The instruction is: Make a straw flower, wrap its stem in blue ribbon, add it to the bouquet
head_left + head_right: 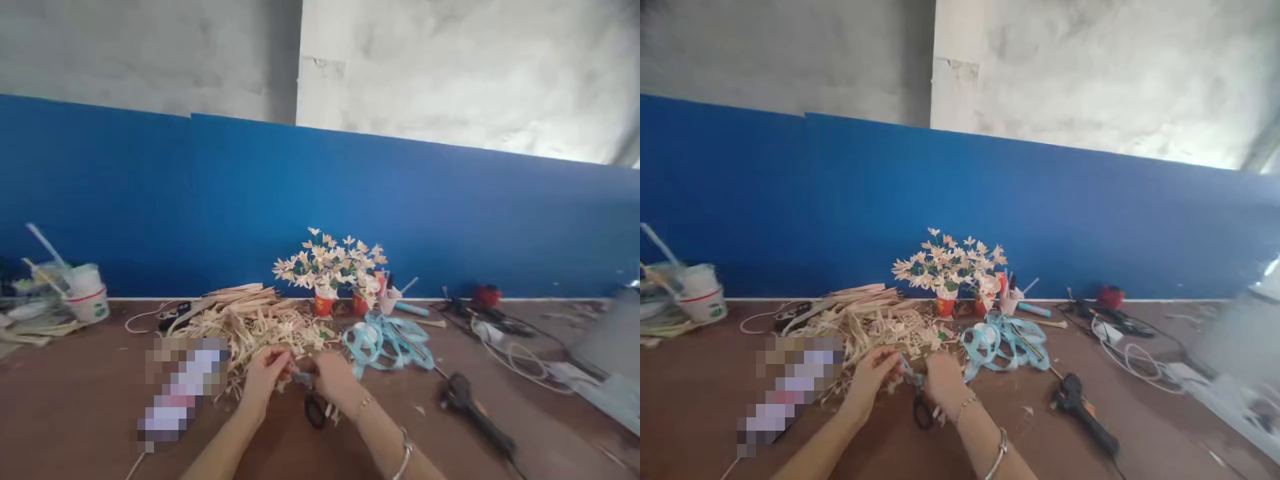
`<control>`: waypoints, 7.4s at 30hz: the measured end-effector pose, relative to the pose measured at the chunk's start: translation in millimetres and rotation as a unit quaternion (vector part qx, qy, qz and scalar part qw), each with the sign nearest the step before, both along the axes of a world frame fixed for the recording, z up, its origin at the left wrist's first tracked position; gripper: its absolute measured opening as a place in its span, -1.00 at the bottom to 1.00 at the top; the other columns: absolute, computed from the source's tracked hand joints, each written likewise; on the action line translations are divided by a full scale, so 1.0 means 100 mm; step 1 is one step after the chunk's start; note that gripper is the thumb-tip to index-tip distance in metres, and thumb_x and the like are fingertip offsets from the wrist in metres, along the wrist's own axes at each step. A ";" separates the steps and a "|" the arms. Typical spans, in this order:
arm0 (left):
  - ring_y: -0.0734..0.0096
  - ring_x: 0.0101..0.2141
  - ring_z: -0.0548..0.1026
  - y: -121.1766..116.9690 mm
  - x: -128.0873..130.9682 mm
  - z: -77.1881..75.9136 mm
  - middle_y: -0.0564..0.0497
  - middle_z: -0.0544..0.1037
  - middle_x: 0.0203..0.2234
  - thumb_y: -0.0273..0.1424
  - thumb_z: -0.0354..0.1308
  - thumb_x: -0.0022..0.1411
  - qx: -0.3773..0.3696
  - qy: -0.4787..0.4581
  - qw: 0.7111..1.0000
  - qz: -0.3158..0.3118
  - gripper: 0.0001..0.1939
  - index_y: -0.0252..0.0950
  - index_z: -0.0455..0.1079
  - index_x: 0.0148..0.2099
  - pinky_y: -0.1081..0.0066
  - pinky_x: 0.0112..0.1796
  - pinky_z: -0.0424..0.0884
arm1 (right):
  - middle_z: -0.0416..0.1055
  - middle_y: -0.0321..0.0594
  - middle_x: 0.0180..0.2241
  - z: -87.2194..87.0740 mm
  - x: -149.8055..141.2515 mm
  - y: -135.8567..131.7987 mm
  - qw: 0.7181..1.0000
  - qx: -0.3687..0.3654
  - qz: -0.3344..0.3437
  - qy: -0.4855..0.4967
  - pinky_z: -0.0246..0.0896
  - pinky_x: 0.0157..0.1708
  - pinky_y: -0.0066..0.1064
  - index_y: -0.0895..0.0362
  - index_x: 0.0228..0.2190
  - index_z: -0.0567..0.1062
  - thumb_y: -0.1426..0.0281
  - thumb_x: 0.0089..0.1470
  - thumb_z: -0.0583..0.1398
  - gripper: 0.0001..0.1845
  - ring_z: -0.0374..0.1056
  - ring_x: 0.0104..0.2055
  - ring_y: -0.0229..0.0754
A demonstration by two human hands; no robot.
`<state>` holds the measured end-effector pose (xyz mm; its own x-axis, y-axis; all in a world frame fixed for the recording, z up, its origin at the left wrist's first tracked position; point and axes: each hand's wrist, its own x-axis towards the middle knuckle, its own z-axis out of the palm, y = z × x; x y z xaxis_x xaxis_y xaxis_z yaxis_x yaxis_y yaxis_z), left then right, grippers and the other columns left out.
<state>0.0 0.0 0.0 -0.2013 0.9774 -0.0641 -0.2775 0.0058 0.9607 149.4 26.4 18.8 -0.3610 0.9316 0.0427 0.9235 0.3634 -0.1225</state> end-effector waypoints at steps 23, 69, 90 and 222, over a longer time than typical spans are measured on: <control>0.75 -0.70 0.22 -0.10 0.03 0.15 0.09 0.47 -0.47 -0.23 0.27 -0.12 -0.020 -0.089 0.987 -0.133 -0.71 -0.32 0.32 -0.43 0.63 -0.71 -0.11 | 0.29 -0.37 -0.61 0.13 0.25 0.09 0.774 -0.210 0.053 0.596 -0.04 -0.64 -0.56 0.16 -0.55 0.32 0.22 -0.23 0.28 -0.69 0.12 -0.61 -0.39; 0.69 -0.77 0.17 -0.12 0.07 0.14 0.10 0.41 -0.70 -0.23 0.26 -0.12 0.041 0.030 0.991 -0.124 -0.73 -0.36 0.41 -0.47 0.58 -0.70 0.01 | 0.31 -0.49 -0.67 0.06 0.03 -0.07 0.745 -0.353 0.031 0.566 -0.16 -0.77 -0.63 0.13 -0.36 0.25 0.43 -0.25 0.16 -0.70 0.11 -0.76 -0.46; 0.66 -0.61 0.25 -0.15 0.00 0.18 -0.01 0.49 -0.35 -0.32 0.32 -0.18 0.057 -0.033 0.992 -0.105 -0.78 -0.36 0.41 -0.57 0.57 -0.61 0.08 | 0.08 -0.45 -0.67 0.17 0.12 -0.11 0.531 -0.542 0.062 0.648 -0.21 -0.66 -0.62 0.18 -0.37 0.38 0.49 -0.24 0.16 -0.75 -0.04 -0.66 -0.45; 0.70 -0.77 0.07 -0.08 0.02 0.16 0.22 0.23 -0.82 -0.23 0.23 -0.12 -0.017 -0.062 0.991 -0.117 -0.69 -0.33 0.29 -0.39 0.62 -0.71 -0.16 | 0.22 -0.43 -0.70 -0.03 -0.06 -0.11 0.674 -0.386 0.029 0.629 -0.32 -0.71 -0.58 0.19 -0.59 0.35 0.12 -0.25 0.28 -0.61 -0.05 -0.73 -0.49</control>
<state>2.2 -7.9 16.2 0.0420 0.9932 -0.1082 -0.3814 0.1161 0.9171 143.7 15.4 16.2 -0.5281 0.8375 -0.1404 -0.1007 -0.2260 -0.9689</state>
